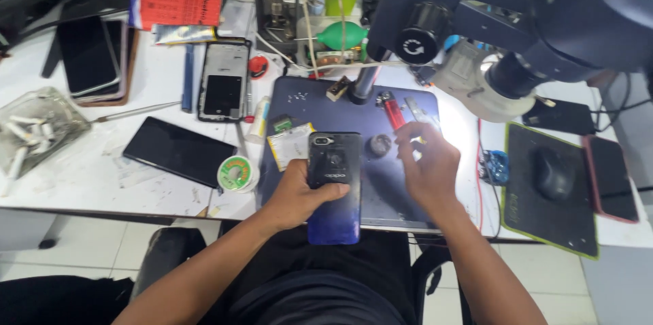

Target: Disassembling a mobile phone to access and manipulate internal components using specialized tools.

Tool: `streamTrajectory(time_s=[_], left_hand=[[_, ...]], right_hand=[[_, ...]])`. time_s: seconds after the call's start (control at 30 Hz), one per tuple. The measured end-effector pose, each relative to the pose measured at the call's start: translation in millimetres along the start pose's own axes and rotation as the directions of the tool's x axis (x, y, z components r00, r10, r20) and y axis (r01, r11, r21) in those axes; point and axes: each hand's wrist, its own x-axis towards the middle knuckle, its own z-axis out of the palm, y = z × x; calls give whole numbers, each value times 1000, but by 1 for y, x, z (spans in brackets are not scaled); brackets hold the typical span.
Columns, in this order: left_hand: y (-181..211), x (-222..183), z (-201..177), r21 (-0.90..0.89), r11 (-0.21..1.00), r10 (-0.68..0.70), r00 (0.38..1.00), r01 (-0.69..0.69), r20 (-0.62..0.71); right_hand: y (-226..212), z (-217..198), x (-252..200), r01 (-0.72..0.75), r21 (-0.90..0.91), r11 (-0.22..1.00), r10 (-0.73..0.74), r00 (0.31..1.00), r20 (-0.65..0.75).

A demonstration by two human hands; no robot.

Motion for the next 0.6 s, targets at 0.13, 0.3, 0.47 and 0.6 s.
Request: streamTrajectory(time_s=[0.13,0.3,0.47,0.6], left_hand=[[3,5,5,-47,999,-7,1000,6,-13],[-7,8,3,-29,1000,13,1000,-13,11],[-7,8,4,20,1000,19,999,-20,26],[-2,8,7,20,996,89,995,-90,36]], right_hand=[[96,-28,14,83,-540,838,-225,953,-203],[124,-20,19,104,-534,839,-232,956,-179],[82,-35,18,82,-440,894,-44,994,96],[33,-37,16,84,-337,938,-15,979,203]])
